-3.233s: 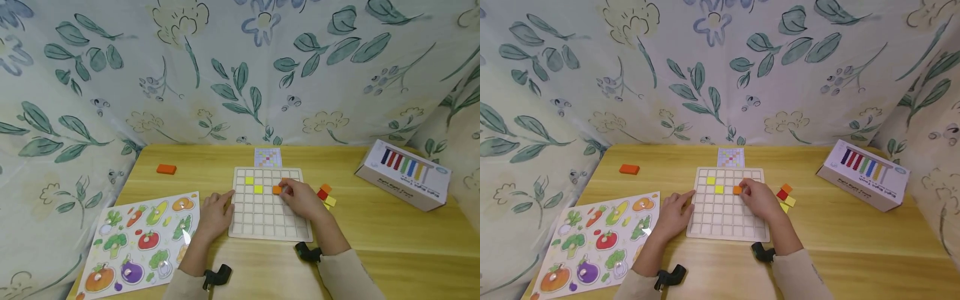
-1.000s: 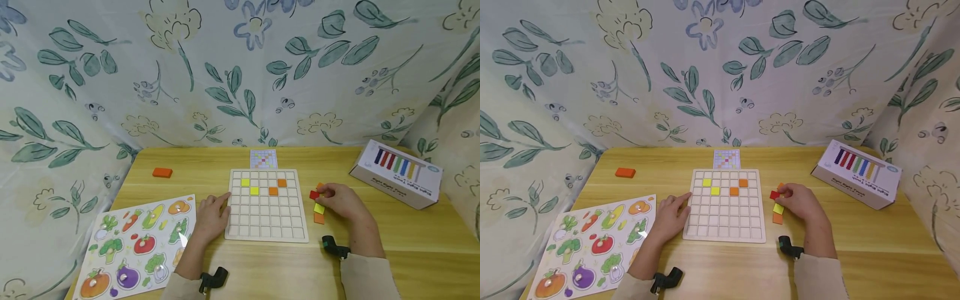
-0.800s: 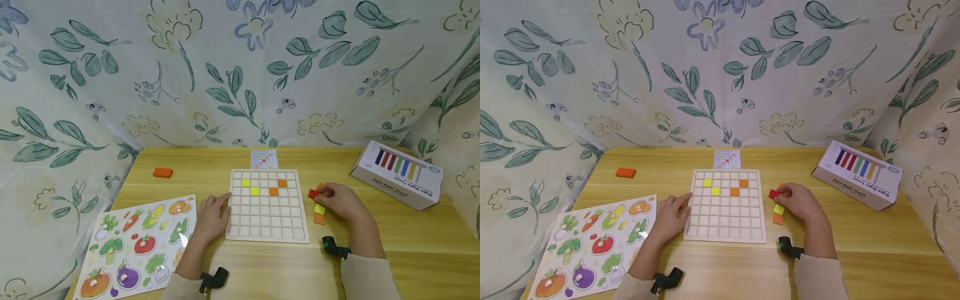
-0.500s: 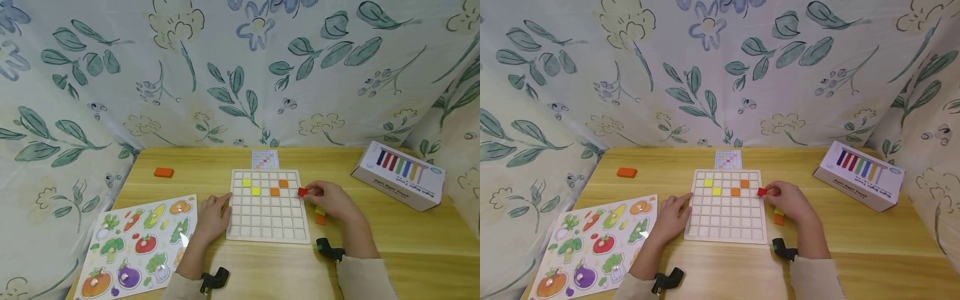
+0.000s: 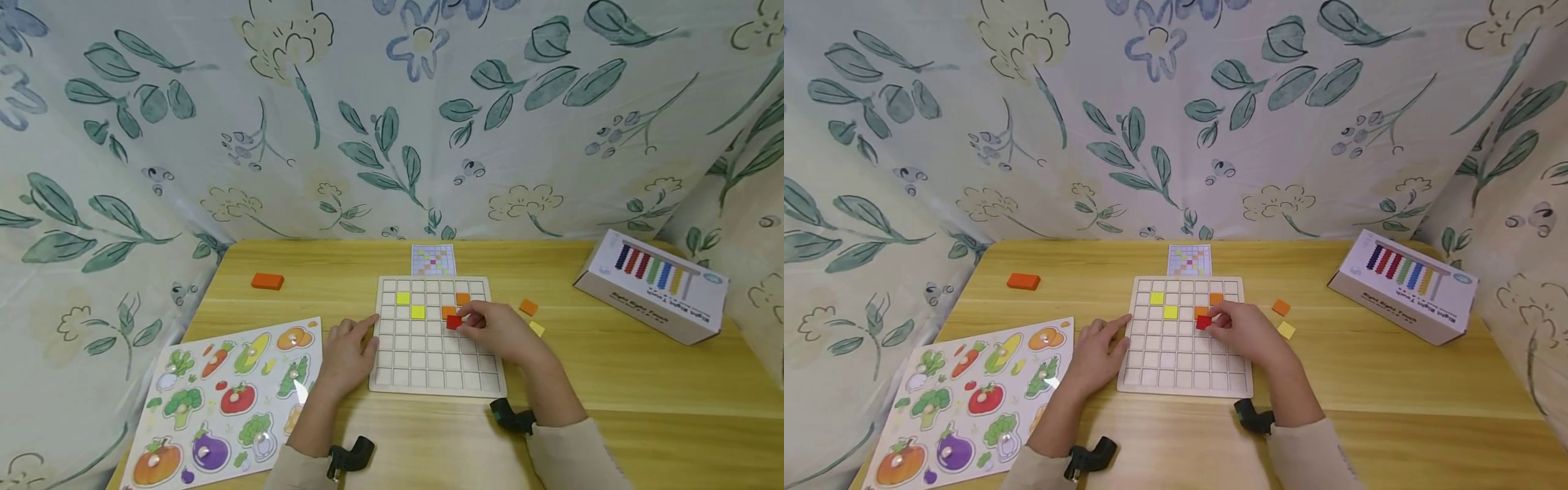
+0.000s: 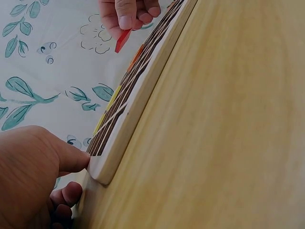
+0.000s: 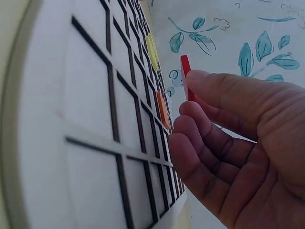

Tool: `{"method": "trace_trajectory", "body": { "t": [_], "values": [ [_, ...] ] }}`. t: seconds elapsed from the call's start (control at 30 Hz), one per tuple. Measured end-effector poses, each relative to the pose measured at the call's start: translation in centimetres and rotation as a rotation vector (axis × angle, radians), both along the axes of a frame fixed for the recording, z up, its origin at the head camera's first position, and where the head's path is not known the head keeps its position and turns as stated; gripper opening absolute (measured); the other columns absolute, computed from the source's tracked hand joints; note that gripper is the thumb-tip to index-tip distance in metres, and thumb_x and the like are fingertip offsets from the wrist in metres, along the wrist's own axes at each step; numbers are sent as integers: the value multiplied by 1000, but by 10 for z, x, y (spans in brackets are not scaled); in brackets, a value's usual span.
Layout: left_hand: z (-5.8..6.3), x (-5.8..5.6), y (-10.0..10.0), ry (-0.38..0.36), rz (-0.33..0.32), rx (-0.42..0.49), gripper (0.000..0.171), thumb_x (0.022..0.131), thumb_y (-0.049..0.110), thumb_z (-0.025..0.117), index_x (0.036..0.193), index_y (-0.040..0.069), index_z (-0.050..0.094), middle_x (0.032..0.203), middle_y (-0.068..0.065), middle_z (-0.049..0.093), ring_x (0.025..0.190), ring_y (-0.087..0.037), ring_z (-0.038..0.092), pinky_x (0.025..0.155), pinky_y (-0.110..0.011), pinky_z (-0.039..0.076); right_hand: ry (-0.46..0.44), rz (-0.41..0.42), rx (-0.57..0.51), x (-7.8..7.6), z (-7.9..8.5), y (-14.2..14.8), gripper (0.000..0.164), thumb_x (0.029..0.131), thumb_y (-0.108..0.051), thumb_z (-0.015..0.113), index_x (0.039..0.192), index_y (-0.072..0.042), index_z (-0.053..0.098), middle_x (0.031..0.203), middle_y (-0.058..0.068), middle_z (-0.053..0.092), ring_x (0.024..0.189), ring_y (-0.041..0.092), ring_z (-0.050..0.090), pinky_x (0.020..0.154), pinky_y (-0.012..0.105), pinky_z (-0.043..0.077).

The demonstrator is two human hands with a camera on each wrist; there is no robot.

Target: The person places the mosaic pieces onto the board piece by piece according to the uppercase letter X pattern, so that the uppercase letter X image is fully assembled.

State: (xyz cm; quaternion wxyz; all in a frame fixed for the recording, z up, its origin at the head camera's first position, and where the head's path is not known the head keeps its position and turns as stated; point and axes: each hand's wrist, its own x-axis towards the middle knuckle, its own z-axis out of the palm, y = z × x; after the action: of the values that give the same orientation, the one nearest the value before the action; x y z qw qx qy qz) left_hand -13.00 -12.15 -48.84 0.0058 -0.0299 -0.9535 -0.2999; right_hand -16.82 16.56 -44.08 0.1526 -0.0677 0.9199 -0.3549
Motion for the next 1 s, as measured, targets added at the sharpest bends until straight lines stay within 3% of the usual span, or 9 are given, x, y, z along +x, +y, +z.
{"method": "trace_trajectory", "body": {
  "t": [0.27, 0.63, 1.0],
  "values": [
    [2, 0, 0, -1, 2, 4, 44, 100, 26, 61, 144, 23, 60, 103, -6, 60, 89, -19, 44, 81, -36, 36, 75, 79, 12, 3, -8, -20, 21, 92, -20, 76, 111, -12, 72, 87, -2, 64, 82, 15, 56, 74, 30, 48],
    [3, 0, 1, 5, -1, 9, 43, 101, 27, 60, 144, 22, 61, 102, -6, 60, 87, -19, 43, 80, -35, 36, 111, 40, 76, 4, -16, -35, 23, 93, -19, 75, 115, -15, 71, 78, -2, 58, 70, 15, 51, 64, 29, 41],
    [0, 0, 0, 10, 0, -1, 43, 100, 27, 61, 143, 23, 61, 102, -5, 60, 87, -18, 44, 79, -35, 35, 144, 28, 128, 5, -18, -40, 26, 92, -21, 76, 116, -15, 72, 76, -3, 57, 71, 15, 51, 64, 30, 40]
  ]
}}
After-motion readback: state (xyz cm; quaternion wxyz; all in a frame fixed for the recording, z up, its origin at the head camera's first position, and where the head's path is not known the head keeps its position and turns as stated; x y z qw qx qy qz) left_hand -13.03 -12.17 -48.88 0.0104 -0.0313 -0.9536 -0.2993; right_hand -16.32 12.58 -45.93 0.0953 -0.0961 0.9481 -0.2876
